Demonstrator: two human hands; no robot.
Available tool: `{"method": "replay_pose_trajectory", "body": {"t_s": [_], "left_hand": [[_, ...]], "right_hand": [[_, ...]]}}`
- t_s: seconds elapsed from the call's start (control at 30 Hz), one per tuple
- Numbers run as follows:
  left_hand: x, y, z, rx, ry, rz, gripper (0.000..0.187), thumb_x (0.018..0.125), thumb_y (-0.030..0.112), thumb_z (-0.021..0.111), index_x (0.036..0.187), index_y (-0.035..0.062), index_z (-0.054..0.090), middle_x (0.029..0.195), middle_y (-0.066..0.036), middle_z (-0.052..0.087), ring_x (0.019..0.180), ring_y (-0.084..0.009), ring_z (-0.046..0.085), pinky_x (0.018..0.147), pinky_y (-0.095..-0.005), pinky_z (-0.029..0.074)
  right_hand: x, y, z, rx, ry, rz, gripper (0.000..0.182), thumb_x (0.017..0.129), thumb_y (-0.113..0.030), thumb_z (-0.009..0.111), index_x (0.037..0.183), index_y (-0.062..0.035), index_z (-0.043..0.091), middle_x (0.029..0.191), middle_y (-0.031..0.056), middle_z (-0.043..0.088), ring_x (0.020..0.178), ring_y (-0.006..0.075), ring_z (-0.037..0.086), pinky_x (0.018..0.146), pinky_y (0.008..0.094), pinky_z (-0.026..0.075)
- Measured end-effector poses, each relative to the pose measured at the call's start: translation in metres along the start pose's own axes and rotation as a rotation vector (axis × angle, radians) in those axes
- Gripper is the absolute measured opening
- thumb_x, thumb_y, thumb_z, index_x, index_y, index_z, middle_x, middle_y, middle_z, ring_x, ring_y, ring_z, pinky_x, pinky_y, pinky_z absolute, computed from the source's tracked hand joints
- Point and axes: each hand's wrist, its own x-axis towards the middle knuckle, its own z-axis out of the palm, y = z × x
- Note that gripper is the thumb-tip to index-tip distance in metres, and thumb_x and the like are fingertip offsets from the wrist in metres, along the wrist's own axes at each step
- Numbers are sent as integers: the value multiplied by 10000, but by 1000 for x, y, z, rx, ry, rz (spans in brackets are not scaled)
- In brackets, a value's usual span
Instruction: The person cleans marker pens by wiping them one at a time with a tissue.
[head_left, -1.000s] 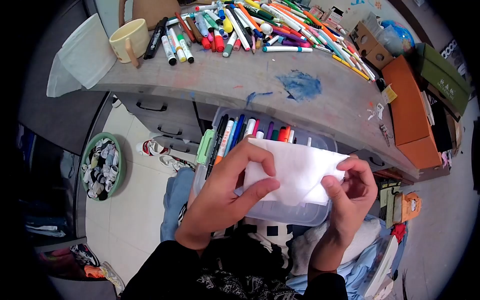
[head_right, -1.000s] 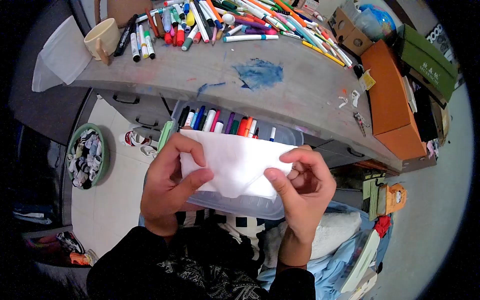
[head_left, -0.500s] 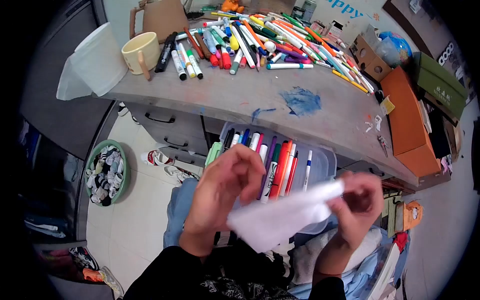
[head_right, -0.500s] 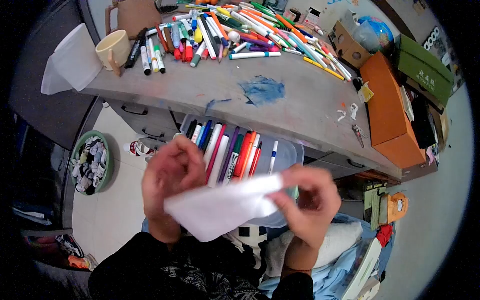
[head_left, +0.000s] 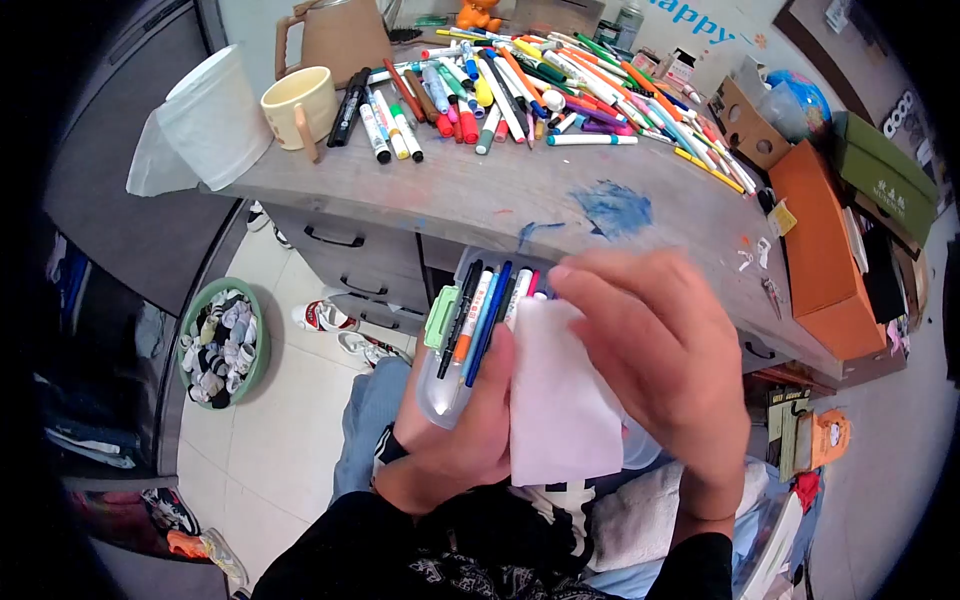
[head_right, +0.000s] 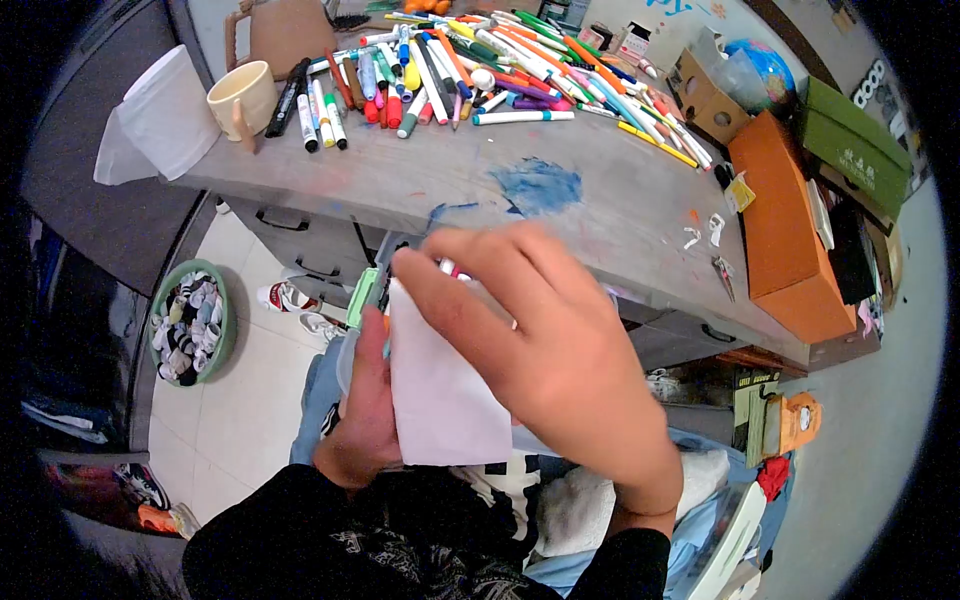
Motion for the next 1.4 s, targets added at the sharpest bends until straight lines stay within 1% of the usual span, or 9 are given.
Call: {"method": "replay_pose_trajectory", "body": {"t_s": [0.07, 0.33, 0.4, 0.43, 0.7, 0.83, 0.97, 1.07, 1.4], "left_hand": [[5, 1, -3, -80, 41, 41, 882, 911, 737, 212, 1415, 30, 369, 1340, -141, 512, 1232, -266, 521, 1060, -395, 397], [13, 8, -20, -215, -87, 234, 853, 920, 714, 203, 1346, 6, 417, 1265, -159, 540, 1120, -300, 548, 1006, -424, 413], [19, 4, -29, -150, 55, 399, 710, 962, 625, 259, 1298, 24, 431, 1142, -137, 563, 1023, -286, 562, 954, -414, 440], [16, 6, -23, -83, 178, 390, 476, 955, 417, 489, 1216, 21, 464, 1074, -102, 584, 947, -217, 578, 858, -346, 487], [12, 24, -35, -79, 140, 524, 628, 872, 410, 665, 1299, 21, 417, 1146, -150, 575, 1099, -263, 583, 956, -379, 477], [12, 26, -23, -68, 174, 446, 723, 864, 391, 674, 1376, 7, 337, 1281, -191, 513, 1235, -311, 501, 1093, -425, 379], [19, 22, -21, -208, 112, 522, 734, 878, 395, 640, 1397, 5, 297, 1333, -206, 470, 1253, -321, 480, 1104, -464, 361], [17, 27, -19, -337, 26, 407, 651, 917, 344, 508, 1441, 37, 273, 1380, -201, 442, 1275, -319, 468, 1131, -518, 302], [19, 31, -25, -260, 35, 396, 656, 881, 276, 441, 1450, -3, 272, 1382, -201, 447, 1304, -301, 437, 1118, -457, 333]], "right_hand": [[-6, -4, 9, -199, 117, -29, 411, 665, -1, 732, 1068, -58, 674, 976, 117, 643, 816, 262, 604, 681, 348, 500], [-28, -15, 77, -338, -200, -131, 425, 675, -101, 610, 1075, 42, 581, 1013, 148, 566, 856, 270, 581, 767, 352, 495], [-27, -13, 81, -377, -171, -161, 438, 684, -98, 603, 1094, 49, 565, 1025, 148, 560, 874, 272, 580, 795, 355, 494], [-27, -13, 80, -339, -192, -164, 421, 694, -99, 597, 1087, 50, 565, 1030, 148, 563, 904, 269, 584, 813, 349, 494], [-15, 9, 53, -17, -19, -209, 460, 649, 25, 641, 1108, -8, 645, 1055, 140, 640, 908, 302, 640, 743, 351, 536], [5, 64, 38, -218, 58, -32, 223, 785, -18, 594, 998, -24, 661, 940, 98, 656, 803, 235, 644, 697, 320, 521], [29, 143, 41, 231, 179, 621, 162, 881, -29, 512, 993, 4, 625, 830, 136, 675, 720, 251, 662, 681, 345, 518], [41, 185, 45, 9, 145, 504, 145, 873, -41, 537, 972, 9, 630, 870, 147, 685, 743, 259, 673, 695, 360, 516], [75, 175, 71, -405, 204, 216, 118, 840, -104, 626, 893, 0, 636, 872, 171, 626, 768, 336, 615, 696, 424, 490]]}}
